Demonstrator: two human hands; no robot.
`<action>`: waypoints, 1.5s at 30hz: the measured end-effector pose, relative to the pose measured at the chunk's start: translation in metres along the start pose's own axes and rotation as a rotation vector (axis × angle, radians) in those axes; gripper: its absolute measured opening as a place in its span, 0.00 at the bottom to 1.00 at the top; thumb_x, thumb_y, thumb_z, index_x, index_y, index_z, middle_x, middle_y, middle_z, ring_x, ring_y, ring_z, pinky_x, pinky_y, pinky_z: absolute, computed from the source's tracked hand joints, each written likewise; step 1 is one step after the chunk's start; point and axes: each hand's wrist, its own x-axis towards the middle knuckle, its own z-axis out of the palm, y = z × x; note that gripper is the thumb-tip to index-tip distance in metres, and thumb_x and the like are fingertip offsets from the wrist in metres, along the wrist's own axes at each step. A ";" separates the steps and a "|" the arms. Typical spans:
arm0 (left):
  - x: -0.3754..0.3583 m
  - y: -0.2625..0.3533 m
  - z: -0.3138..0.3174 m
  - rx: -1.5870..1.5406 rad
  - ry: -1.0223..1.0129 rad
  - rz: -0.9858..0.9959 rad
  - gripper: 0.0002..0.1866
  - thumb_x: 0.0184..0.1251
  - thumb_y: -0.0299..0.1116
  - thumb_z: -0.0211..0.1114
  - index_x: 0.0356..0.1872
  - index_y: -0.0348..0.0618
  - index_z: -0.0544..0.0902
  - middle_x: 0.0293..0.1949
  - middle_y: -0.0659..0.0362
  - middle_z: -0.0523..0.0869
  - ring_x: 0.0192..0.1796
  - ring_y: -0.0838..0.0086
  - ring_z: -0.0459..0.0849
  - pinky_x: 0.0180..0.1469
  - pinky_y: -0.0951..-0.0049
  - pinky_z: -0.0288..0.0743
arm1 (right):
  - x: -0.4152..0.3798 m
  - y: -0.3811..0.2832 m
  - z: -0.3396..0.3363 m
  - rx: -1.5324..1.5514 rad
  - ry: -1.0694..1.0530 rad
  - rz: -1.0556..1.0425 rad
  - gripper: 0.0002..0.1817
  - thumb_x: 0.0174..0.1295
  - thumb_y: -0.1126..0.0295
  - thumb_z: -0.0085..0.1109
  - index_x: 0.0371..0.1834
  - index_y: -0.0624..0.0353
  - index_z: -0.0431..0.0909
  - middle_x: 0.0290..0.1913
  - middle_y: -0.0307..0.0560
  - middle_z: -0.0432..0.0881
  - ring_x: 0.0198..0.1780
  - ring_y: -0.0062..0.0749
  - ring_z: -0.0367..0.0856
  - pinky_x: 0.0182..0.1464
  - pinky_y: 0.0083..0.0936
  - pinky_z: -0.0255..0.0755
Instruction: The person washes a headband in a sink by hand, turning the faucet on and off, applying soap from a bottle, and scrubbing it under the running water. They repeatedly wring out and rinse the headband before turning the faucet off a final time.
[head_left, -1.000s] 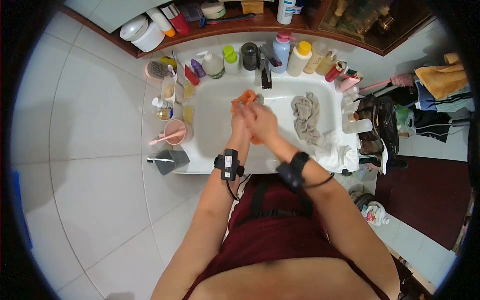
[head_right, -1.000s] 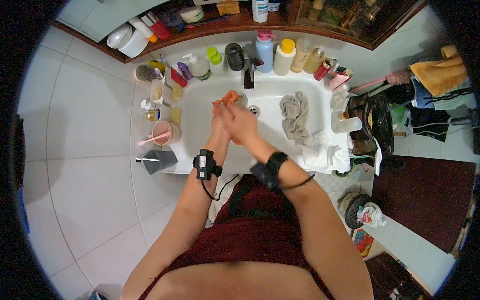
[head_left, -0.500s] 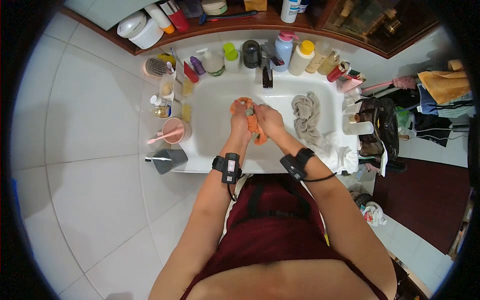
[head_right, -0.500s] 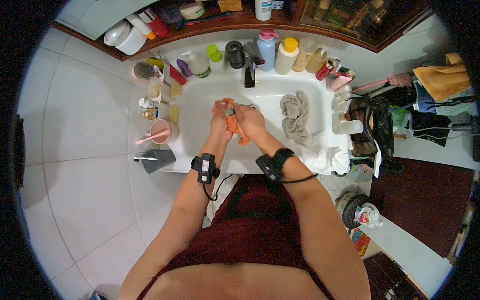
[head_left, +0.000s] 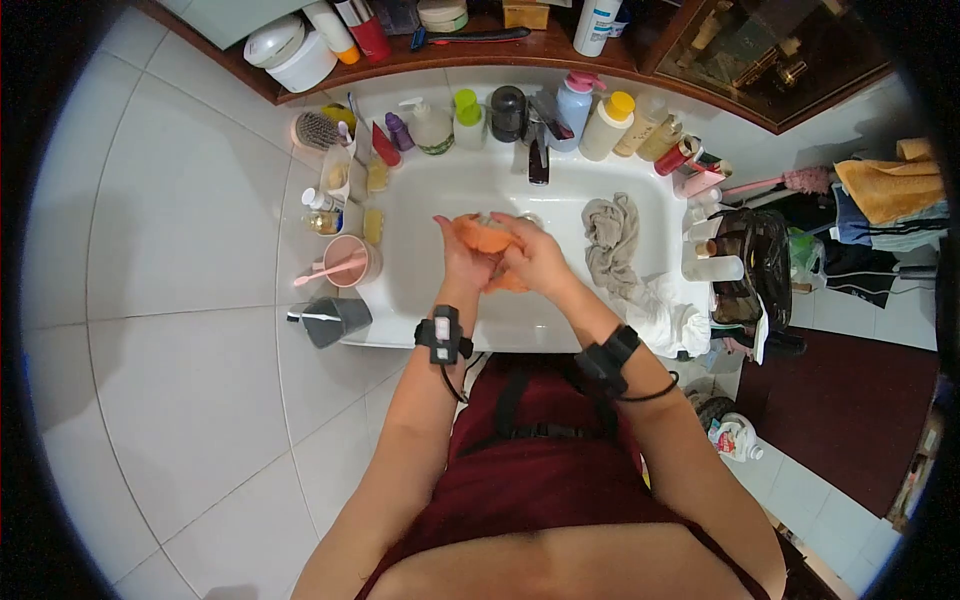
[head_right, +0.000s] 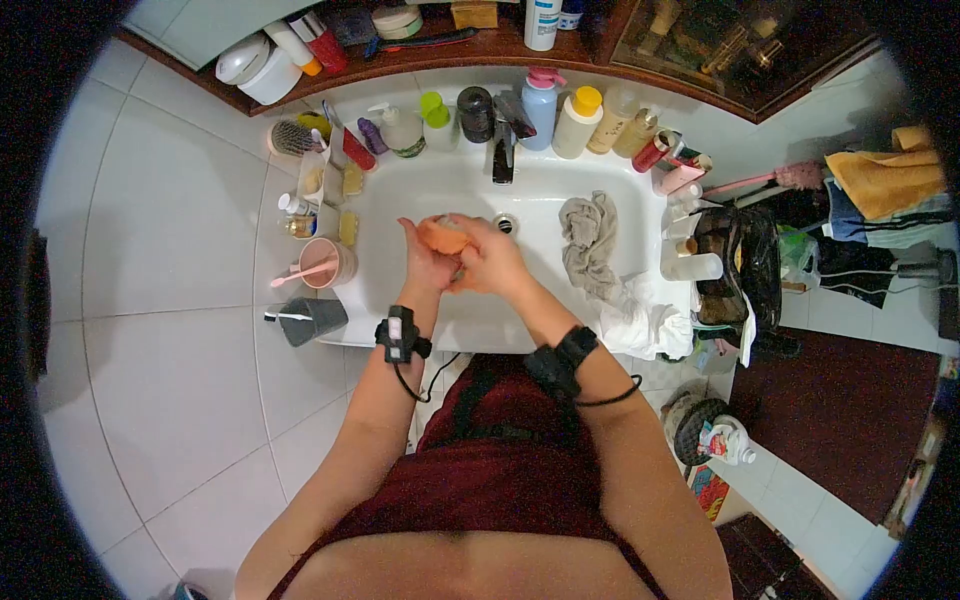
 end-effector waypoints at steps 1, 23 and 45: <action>0.010 0.006 -0.013 0.020 -0.137 0.006 0.33 0.62 0.68 0.40 0.43 0.45 0.71 0.41 0.59 0.76 0.45 0.66 0.74 0.50 0.59 0.69 | -0.007 -0.017 0.002 -0.062 -0.032 -0.046 0.28 0.53 0.82 0.50 0.62 0.58 0.66 0.56 0.52 0.70 0.47 0.34 0.78 0.50 0.25 0.72; 0.011 -0.007 0.011 0.358 0.185 0.023 0.16 0.68 0.51 0.52 0.40 0.50 0.72 0.31 0.62 0.76 0.34 0.72 0.77 0.35 0.69 0.75 | 0.013 -0.002 0.034 -0.441 0.357 0.129 0.18 0.64 0.56 0.46 0.30 0.60 0.75 0.30 0.57 0.79 0.34 0.55 0.77 0.36 0.43 0.70; -0.017 0.025 0.036 0.401 -0.125 -0.056 0.31 0.66 0.58 0.48 0.55 0.39 0.69 0.47 0.54 0.77 0.48 0.68 0.79 0.50 0.66 0.75 | 0.004 -0.007 -0.010 0.115 0.147 0.014 0.19 0.59 0.66 0.58 0.51 0.63 0.69 0.40 0.51 0.80 0.46 0.38 0.79 0.49 0.30 0.71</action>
